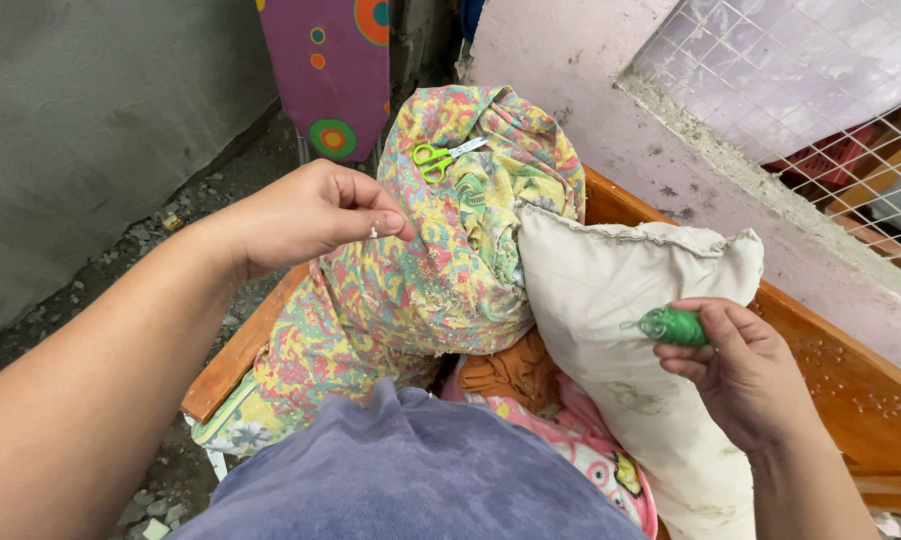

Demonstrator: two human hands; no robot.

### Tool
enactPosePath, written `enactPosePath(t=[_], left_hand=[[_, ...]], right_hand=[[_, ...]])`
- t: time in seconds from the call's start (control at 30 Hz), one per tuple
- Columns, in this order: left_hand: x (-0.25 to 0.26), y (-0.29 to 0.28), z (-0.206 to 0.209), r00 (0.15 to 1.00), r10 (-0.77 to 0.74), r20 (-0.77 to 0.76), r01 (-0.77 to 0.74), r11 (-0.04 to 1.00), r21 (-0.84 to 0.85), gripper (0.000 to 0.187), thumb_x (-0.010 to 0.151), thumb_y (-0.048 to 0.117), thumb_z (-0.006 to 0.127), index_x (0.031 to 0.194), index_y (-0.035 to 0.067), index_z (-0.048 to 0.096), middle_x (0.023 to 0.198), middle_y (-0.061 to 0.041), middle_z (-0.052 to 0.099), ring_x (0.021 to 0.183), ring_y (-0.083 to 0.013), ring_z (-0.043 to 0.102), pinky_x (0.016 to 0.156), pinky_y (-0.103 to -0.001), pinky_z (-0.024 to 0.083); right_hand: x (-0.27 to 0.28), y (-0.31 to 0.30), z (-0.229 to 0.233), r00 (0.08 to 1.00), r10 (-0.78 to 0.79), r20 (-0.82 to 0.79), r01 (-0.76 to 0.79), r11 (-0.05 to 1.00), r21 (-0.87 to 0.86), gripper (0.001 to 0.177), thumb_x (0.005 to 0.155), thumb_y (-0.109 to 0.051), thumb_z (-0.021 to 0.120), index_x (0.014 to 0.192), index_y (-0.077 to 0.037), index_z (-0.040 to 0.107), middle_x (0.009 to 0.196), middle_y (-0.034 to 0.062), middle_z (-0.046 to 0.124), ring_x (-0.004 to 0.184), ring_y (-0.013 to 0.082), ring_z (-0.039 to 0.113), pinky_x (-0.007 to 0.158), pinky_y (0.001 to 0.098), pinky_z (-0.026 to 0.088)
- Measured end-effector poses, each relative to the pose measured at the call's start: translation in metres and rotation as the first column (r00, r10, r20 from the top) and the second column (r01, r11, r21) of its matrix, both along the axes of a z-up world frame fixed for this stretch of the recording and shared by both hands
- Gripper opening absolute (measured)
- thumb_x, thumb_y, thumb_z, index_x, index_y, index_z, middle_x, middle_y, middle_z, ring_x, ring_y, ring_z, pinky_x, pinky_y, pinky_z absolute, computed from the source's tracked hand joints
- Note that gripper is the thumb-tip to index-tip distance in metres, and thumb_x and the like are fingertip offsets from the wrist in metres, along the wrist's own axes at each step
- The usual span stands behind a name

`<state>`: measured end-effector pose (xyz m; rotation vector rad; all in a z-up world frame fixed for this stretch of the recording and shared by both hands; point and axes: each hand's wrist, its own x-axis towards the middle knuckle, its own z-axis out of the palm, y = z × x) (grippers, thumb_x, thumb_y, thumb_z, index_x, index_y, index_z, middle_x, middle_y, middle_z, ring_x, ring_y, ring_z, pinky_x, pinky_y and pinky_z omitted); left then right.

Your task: The person threads a needle with green thread and sews the edge of a white pillowcase. They pull the thread through the fabric repeatedly and finish by cutting the thread with scissors.

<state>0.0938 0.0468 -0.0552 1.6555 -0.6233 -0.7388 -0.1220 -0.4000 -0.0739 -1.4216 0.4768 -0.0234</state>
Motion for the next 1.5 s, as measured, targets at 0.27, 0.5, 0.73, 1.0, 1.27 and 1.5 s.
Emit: enactPosePath(t=[0.27,0.5,0.73,1.0,1.27,1.5], left_hand=[[0.003,0.015,-0.009,0.981,0.189,-0.048,-0.186,0.98,0.064,0.023,0.094,0.023,0.069,0.103,0.005,0.079,0.104,-0.001,0.079,0.101,-0.0081,0.069,0.097,-0.028,0.051],[0.007,0.028,-0.017,0.969,0.248,-0.011,-0.246,0.966,0.081,0.022,0.095,0.021,0.065,0.104,0.007,0.079,0.103,0.001,0.08,0.1,-0.0071,0.069,0.093,-0.027,0.051],[0.011,0.06,-0.024,0.94,0.34,0.031,-0.34,0.924,0.175,0.02,0.096,0.019,0.064,0.105,0.007,0.078,0.083,0.007,0.066,0.076,-0.0029,0.054,0.066,-0.023,0.043],[0.021,0.108,-0.011,0.689,0.724,-0.016,-0.717,0.685,0.127,0.015,0.103,0.02,0.061,0.105,0.011,0.073,0.063,0.008,0.044,0.053,-0.0047,0.029,0.048,-0.025,0.024],[0.018,0.139,-0.025,0.395,0.909,0.135,-0.887,0.339,0.314,0.018,0.104,0.023,0.06,0.103,0.013,0.075,0.068,0.01,0.05,0.056,-0.0034,0.038,0.051,-0.024,0.036],[0.007,0.179,-0.058,0.203,0.949,0.239,-0.916,0.098,0.389,0.017,0.103,0.022,0.06,0.102,0.015,0.076,0.074,0.014,0.048,0.052,-0.0042,0.041,0.058,-0.026,0.043]], right_hand=[[-0.003,-0.005,0.016,0.988,0.015,0.156,-0.043,0.983,0.18,0.024,0.106,-0.016,0.06,0.127,-0.005,0.059,0.12,0.0127,0.068,0.111,0.0243,0.069,0.089,0.0315,0.058],[0.004,0.009,0.016,0.966,0.021,0.258,-0.117,0.925,0.363,0.029,0.1,-0.013,0.065,0.127,-0.01,0.056,0.119,0.0099,0.067,0.099,0.0167,0.067,0.081,0.0253,0.057],[0.016,-0.007,-0.016,0.949,-0.306,0.073,0.294,0.946,0.137,0.03,0.103,-0.019,0.065,0.132,-0.011,0.063,0.109,0.0001,0.068,0.078,0.0048,0.062,0.067,0.0174,0.053],[-0.011,-0.063,-0.024,0.988,-0.132,0.084,0.116,0.978,0.173,0.033,0.111,-0.025,0.06,0.132,0.0,0.064,0.104,0.0045,0.072,0.076,0.0075,0.063,0.069,0.02,0.056],[-0.014,-0.086,-0.027,0.968,-0.244,0.056,0.242,0.969,0.053,0.031,0.115,-0.029,0.058,0.131,-0.003,0.061,0.107,0.0038,0.07,0.082,0.0079,0.063,0.076,0.0241,0.057],[-0.011,-0.083,-0.036,0.943,-0.331,0.041,0.33,0.943,0.039,0.028,0.112,-0.028,0.059,0.129,-0.005,0.061,0.105,0.001,0.067,0.084,0.0072,0.063,0.08,0.0234,0.057]])
